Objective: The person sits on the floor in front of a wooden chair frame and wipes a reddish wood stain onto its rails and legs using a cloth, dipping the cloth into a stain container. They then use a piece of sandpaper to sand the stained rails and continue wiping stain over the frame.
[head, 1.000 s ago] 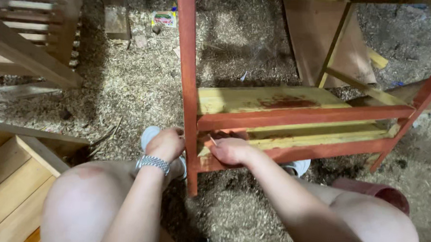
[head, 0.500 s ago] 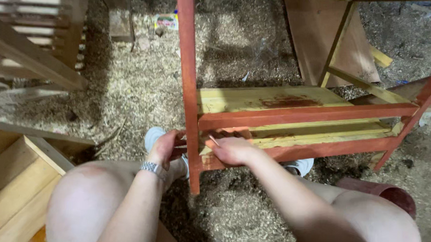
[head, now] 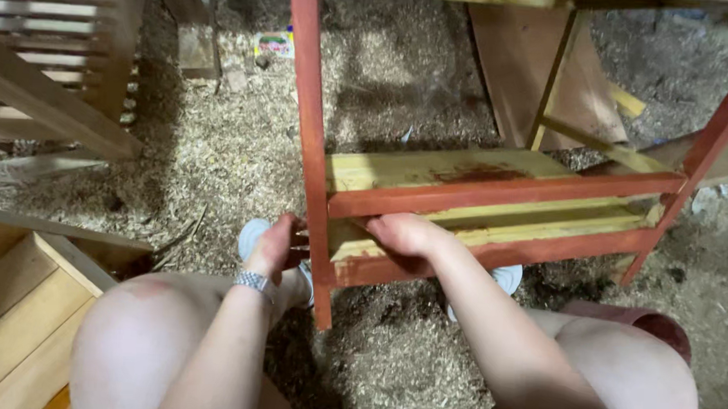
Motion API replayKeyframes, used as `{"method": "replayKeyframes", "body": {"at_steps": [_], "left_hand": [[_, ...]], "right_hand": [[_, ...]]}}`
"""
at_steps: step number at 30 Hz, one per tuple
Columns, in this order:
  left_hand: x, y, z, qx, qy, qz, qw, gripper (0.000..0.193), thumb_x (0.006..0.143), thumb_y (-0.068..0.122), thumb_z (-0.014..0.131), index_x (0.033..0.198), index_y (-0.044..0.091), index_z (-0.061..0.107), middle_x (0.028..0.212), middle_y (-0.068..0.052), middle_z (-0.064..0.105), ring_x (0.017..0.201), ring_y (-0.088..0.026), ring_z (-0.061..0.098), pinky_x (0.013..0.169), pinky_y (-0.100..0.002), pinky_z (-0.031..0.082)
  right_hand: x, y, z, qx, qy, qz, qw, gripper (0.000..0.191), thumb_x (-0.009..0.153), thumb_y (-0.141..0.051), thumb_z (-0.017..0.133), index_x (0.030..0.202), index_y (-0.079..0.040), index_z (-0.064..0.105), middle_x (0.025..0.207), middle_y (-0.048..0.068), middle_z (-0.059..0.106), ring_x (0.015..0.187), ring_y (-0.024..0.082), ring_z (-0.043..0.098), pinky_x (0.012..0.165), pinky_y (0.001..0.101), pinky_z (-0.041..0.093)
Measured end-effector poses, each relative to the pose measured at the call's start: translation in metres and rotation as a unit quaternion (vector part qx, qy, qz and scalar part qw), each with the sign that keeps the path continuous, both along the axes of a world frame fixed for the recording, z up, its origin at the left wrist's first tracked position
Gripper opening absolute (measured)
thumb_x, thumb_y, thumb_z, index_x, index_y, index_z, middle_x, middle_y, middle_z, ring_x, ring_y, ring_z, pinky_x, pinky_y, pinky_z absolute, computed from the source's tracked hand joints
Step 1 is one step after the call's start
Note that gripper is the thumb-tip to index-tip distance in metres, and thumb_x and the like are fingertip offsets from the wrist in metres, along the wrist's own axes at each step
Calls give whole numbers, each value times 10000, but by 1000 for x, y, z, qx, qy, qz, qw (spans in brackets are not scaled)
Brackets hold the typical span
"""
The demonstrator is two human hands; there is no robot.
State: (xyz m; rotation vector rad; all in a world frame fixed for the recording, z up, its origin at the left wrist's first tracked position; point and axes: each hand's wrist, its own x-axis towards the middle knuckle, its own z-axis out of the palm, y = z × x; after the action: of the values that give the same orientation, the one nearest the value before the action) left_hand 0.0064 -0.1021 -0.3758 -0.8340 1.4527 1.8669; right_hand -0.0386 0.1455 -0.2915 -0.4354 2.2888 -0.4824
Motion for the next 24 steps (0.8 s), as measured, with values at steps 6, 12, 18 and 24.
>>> {"method": "replayKeyframes", "body": {"at_steps": [6,12,18,24], "left_hand": [[9,1,88,-485,187,-255,815,463,945,401,452,1252,177,718,1247,-148,708,1108,-342,659,969,-480,510],[30,0,181,-337,334,-385,791,350,858,367,656,1110,157,778,1094,-91,787,1000,-242,763,933,-387,590],[35,77,161,-260,643,-202,692,588,762,376,869,1186,-12,742,1076,-209,727,974,-339,661,831,-437,537],[31,85,126,-77,342,-220,910,346,866,336,812,1006,22,768,850,-42,760,735,-94,667,663,-292,560]], "right_hand": [[43,12,65,-32,90,1,995,499,1018,-497,430,1313,-156,644,1283,141,686,1183,346,628,1026,448,475],[65,61,96,-86,136,-151,975,477,993,-419,558,1340,-104,646,1245,181,705,1137,322,676,1009,413,518],[62,80,79,-249,17,-220,943,505,1003,-361,594,1400,-51,575,1297,138,662,1145,183,624,1000,351,492],[81,101,74,-565,-178,-289,752,571,1018,-327,624,1425,64,541,1334,197,636,1222,255,602,1041,387,495]]}}
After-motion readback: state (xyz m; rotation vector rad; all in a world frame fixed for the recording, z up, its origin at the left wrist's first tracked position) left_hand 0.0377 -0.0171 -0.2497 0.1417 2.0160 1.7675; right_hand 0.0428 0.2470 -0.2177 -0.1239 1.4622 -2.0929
